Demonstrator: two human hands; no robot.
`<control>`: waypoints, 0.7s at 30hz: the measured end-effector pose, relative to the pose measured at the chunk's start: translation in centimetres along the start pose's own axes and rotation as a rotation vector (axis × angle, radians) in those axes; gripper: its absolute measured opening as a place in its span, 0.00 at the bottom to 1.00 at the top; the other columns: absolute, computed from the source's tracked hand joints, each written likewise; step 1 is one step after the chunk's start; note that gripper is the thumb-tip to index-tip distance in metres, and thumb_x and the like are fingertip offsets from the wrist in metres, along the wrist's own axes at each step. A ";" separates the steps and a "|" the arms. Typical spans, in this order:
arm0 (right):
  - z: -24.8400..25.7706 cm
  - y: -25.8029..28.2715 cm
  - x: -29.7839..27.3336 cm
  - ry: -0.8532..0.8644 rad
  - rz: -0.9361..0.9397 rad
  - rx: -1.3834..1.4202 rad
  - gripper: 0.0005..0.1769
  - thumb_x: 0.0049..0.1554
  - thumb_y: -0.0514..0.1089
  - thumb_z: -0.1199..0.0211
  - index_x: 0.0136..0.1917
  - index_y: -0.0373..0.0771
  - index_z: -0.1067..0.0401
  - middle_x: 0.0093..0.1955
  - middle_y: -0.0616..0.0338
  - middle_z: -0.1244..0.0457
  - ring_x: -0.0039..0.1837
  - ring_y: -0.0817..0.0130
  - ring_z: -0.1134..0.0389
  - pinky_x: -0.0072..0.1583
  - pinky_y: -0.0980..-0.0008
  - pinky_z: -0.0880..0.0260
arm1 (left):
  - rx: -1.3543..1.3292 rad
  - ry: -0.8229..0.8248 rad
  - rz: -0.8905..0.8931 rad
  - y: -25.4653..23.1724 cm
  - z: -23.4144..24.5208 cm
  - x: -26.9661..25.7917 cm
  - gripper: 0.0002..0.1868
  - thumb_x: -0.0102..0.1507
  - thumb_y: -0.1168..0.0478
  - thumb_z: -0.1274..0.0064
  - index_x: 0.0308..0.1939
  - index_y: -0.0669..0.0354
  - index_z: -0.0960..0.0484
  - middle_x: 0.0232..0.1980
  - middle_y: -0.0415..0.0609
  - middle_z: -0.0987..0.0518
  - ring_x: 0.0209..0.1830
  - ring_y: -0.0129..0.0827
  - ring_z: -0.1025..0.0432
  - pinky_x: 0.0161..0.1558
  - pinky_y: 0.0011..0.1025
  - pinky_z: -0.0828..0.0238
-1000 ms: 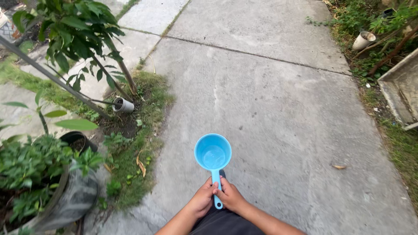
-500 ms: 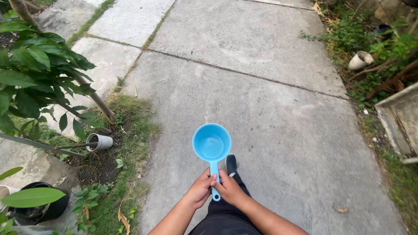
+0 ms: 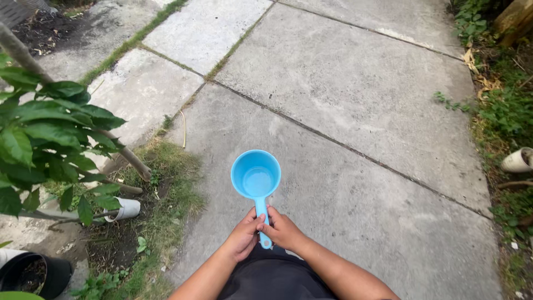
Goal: The person fills a plastic scoop with water from a tap, carries it across a paved yard, and pours the water into the base of several plants in large pots.
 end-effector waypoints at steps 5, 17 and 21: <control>3.9 -1.3 11.4 0.031 0.139 0.030 0.38 0.59 0.54 0.35 0.72 0.36 0.47 0.44 0.53 0.29 0.47 0.66 0.25 0.46 0.67 0.28 | -0.064 -0.104 0.024 -6.0 3.6 9.9 0.21 0.68 0.57 0.55 0.65 0.54 0.28 0.54 0.45 0.21 0.52 0.30 0.25 0.54 0.32 0.27; 24.6 -0.9 43.3 -0.074 0.050 -0.383 0.25 0.57 0.56 0.37 0.57 0.38 0.36 0.41 0.44 0.31 0.44 0.45 0.28 0.45 0.53 0.30 | -0.023 0.001 0.077 -26.3 7.4 43.8 0.18 0.67 0.58 0.50 0.61 0.53 0.27 0.54 0.46 0.21 0.49 0.32 0.25 0.50 0.34 0.28; 31.8 0.8 49.3 -0.211 0.003 -0.334 0.22 0.56 0.54 0.37 0.56 0.38 0.34 0.41 0.46 0.30 0.44 0.47 0.27 0.44 0.55 0.30 | 0.052 0.120 0.091 -33.8 4.2 52.3 0.16 0.67 0.59 0.50 0.59 0.54 0.26 0.54 0.46 0.20 0.51 0.32 0.24 0.52 0.34 0.27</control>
Point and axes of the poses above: each hand's wrist, its own x-axis towards the middle knuckle, its own z-axis out of the back of the hand, y = z × x, the point moved 4 cm from there along x, towards the middle knuckle
